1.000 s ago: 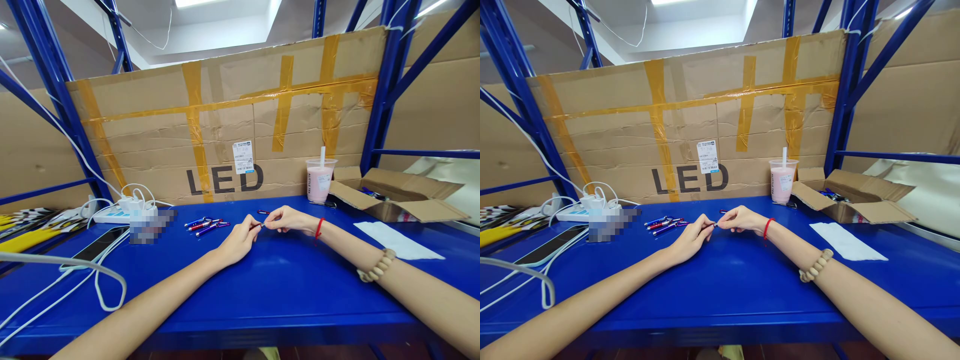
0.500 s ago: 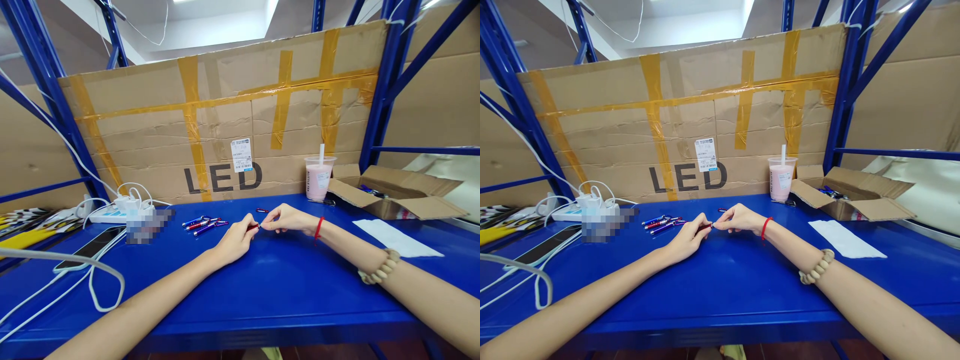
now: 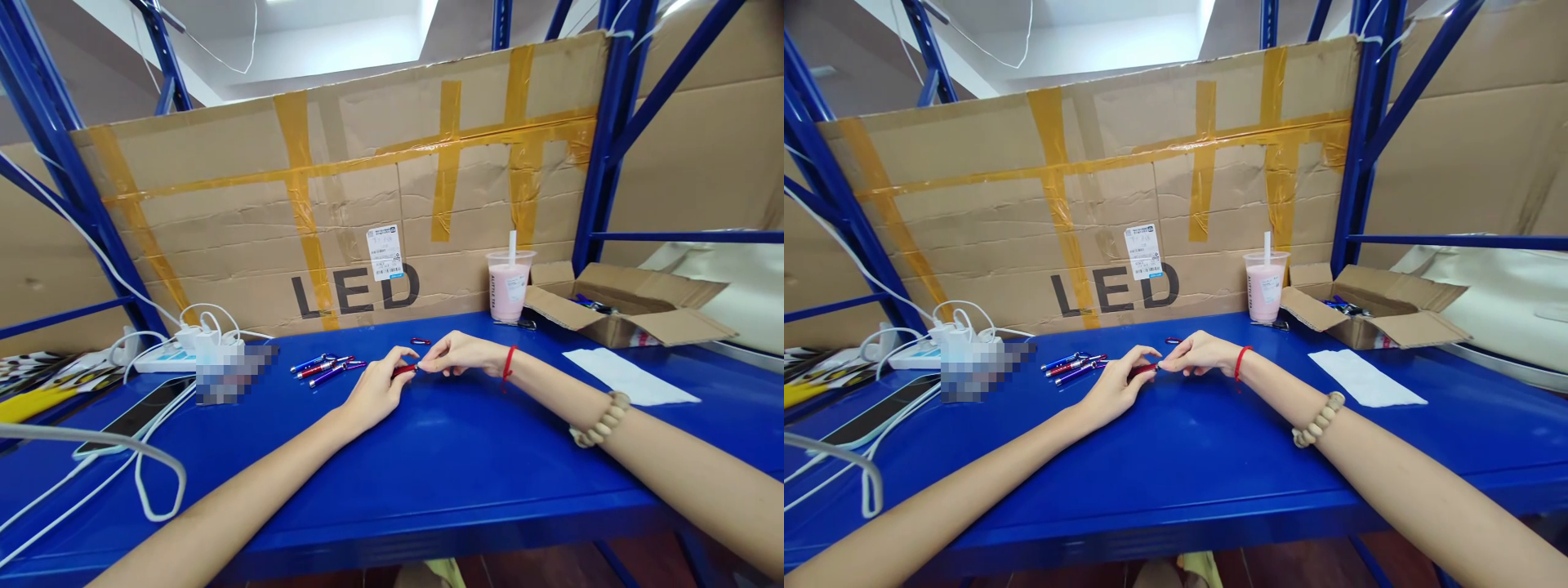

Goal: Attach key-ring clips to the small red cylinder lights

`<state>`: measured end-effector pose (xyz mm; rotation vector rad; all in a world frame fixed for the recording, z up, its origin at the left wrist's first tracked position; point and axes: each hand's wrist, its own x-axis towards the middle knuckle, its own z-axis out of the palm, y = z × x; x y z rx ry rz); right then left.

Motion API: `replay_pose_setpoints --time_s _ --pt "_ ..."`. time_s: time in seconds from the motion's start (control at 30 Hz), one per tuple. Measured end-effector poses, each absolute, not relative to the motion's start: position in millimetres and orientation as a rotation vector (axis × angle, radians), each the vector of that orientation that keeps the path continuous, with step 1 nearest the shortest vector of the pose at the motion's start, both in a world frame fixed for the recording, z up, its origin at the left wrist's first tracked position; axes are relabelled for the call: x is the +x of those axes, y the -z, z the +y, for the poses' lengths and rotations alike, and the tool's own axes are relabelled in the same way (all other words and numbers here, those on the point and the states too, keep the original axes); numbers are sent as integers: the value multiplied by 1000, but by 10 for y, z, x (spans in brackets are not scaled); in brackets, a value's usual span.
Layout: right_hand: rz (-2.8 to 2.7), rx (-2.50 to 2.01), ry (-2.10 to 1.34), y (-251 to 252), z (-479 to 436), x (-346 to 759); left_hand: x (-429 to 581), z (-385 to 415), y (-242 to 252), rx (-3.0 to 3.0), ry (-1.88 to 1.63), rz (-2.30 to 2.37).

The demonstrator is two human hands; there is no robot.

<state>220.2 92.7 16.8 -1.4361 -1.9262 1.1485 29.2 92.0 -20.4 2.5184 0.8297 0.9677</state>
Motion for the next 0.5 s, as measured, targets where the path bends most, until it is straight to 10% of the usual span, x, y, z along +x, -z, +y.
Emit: replay_pose_setpoints --time_s 0.5 --pt "-1964 -1416 -1170 -137 938 2214 304 949 207 2613 -949 932"
